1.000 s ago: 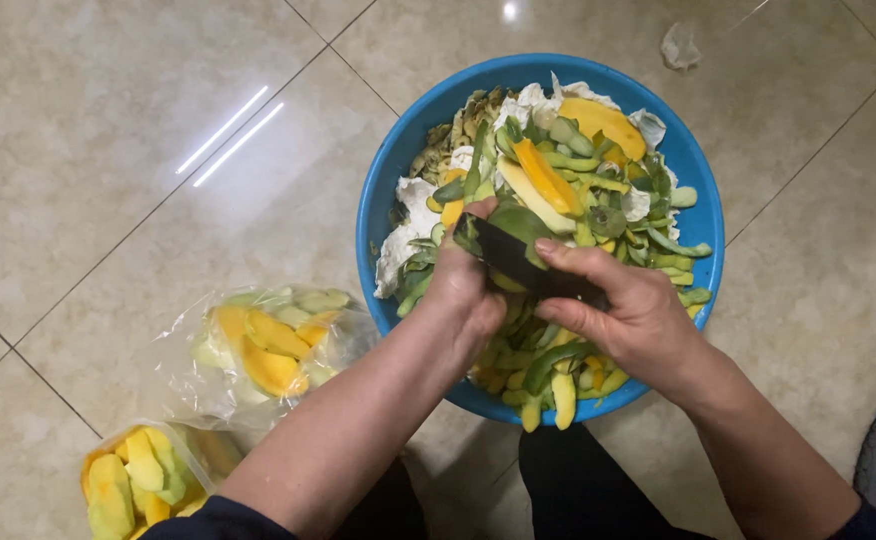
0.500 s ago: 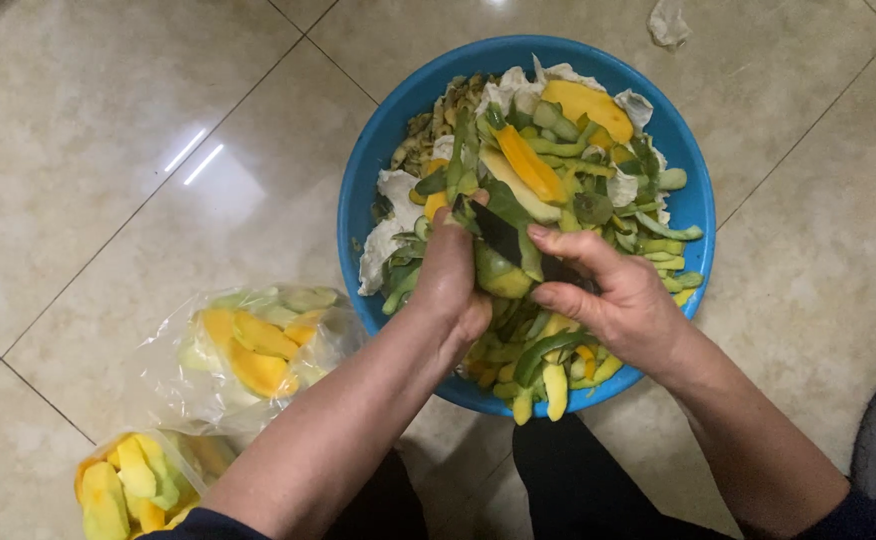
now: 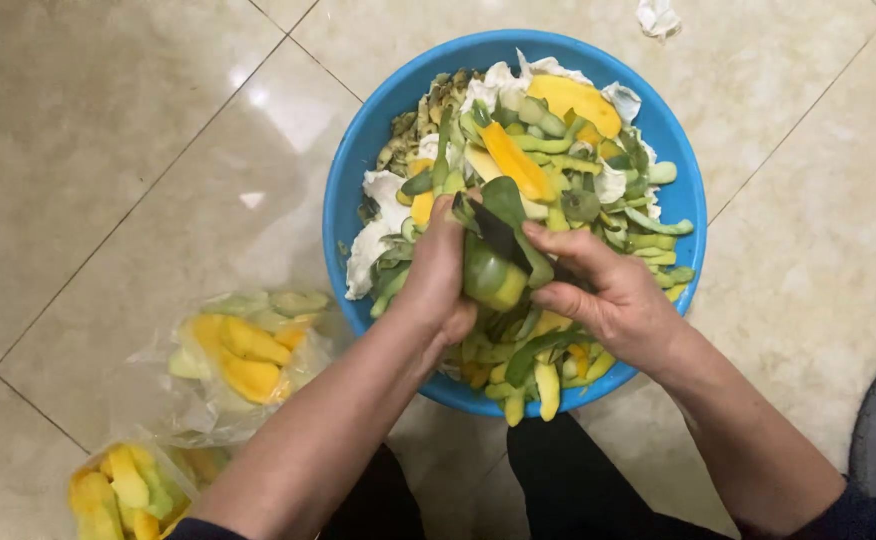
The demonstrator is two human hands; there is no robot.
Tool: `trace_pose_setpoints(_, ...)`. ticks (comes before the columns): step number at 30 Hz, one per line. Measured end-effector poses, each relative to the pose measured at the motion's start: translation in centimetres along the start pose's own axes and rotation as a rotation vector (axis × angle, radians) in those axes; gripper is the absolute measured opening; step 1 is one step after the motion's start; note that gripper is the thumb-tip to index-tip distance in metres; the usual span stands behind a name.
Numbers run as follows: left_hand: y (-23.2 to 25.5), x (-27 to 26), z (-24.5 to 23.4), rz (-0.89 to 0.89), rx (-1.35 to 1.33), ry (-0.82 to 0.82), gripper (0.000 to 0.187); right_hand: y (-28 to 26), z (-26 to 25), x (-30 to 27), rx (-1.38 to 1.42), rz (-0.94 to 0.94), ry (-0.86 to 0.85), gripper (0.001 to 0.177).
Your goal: Peeling mangoes with a knife and slicing the flesh into a plastic container.
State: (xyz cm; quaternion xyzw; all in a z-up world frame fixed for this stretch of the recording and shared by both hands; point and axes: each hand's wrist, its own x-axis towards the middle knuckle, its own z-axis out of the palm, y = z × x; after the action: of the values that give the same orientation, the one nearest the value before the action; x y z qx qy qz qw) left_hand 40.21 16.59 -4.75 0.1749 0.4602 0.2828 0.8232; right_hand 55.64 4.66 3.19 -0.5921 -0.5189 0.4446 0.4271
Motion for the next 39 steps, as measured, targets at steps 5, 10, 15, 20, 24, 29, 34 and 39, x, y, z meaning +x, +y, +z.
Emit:
trace_pose_setpoints(5, 1.3, -1.0, 0.4, -0.037, 0.108, -0.074, 0.036, -1.0, 0.0, 0.1, 0.122, 0.064, -0.074, 0.068)
trace_pose_setpoints(10, 2.0, -2.3, 1.2, -0.034, 0.121, -0.105, 0.042, 0.8, -0.2, 0.1, 0.143, 0.003, -0.080, 0.062)
trace_pose_setpoints(15, 1.6, -2.3, 0.7, -0.025, 0.078, -0.104, 0.039, 1.0, -0.1, 0.1, 0.210, 0.017, -0.076, 0.063)
trace_pose_setpoints(20, 2.2, -3.4, 1.4, 0.021, 0.086, -0.104, 0.035, 1.3, -0.2, 0.2, 0.249, 0.017, -0.095, 0.072)
trace_pose_setpoints(24, 0.6, -2.3, 1.0, 0.086, 0.066, -0.096, 0.020, 1.9, -0.7, 0.3, 0.196, 0.032, -0.086, 0.051)
trace_pose_setpoints(29, 0.5, -2.9, 0.3, 0.002, -0.008, -0.091, 0.020, 1.0, -0.4, 0.3, 0.059, -0.041, -0.043, 0.065)
trace_pose_setpoints(34, 1.6, -4.9, 0.4, -0.123, -0.030, -0.068, 0.034, 0.2, 0.1, -0.1, -0.132, 0.096, -0.024, 0.075)
trace_pose_setpoints(39, 1.1, -2.6, -0.4, -0.052, -0.002, -0.134, 0.029, 0.1, 0.0, 0.3, -0.150, 0.128, -0.036, 0.076)
